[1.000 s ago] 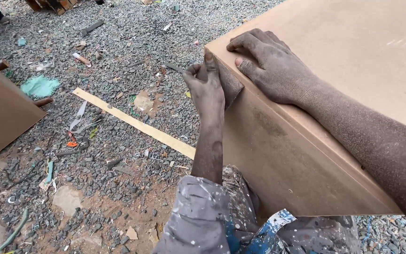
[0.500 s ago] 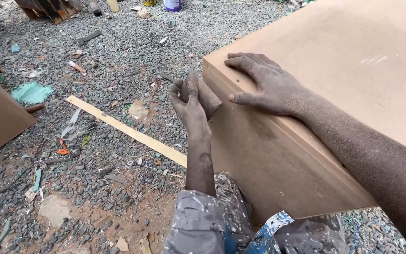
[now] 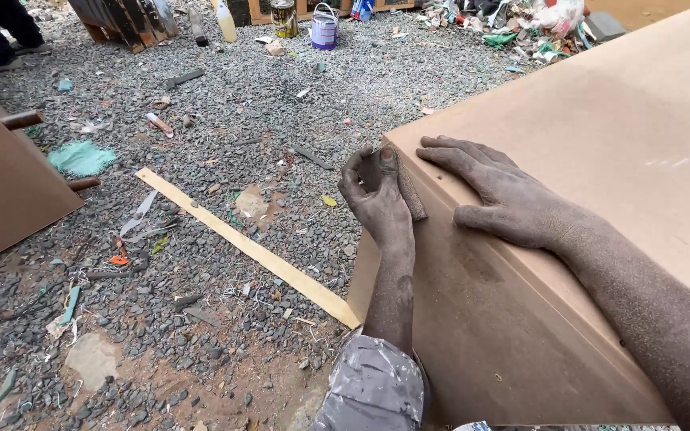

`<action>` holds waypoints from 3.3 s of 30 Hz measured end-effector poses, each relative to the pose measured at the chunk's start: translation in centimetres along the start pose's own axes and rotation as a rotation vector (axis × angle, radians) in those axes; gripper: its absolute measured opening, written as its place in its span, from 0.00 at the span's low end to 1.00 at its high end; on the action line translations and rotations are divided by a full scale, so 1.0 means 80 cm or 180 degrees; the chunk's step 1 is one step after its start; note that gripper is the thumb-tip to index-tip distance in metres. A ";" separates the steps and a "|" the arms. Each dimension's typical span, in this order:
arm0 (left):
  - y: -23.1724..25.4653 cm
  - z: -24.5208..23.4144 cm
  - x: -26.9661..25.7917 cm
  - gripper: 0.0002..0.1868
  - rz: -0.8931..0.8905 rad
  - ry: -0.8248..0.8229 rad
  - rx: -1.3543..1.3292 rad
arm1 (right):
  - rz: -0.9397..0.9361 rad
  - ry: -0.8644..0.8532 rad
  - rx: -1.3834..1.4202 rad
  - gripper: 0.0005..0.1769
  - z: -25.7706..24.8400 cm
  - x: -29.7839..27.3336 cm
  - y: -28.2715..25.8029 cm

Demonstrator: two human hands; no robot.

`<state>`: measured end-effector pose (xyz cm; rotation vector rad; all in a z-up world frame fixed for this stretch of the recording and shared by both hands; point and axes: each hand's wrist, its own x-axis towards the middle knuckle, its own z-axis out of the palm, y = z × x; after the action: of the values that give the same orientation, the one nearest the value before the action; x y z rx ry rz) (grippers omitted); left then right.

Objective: Sanding the edges and corners of a large wooden box using sandpaper to smooth the surface.

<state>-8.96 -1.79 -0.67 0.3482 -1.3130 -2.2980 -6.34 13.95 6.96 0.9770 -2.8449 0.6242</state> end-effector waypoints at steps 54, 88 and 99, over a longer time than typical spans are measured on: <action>-0.031 -0.024 -0.175 0.25 -0.0586 -0.0618 0.0037 | -0.0044 0.0505 0.0272 0.28 0.015 -0.026 -0.008; 0.000 -0.040 -0.186 0.30 -0.0004 -0.0957 0.1558 | -0.0178 0.0122 -0.0188 0.48 0.016 -0.034 -0.002; -0.001 -0.026 -0.122 0.36 -0.0410 -0.0631 0.1641 | 0.0086 -0.0005 -0.0131 0.44 0.013 0.001 -0.005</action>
<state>0.34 1.71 -1.92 0.3853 -2.0393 -2.1057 -6.10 13.24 6.19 0.9347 -2.8649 0.5651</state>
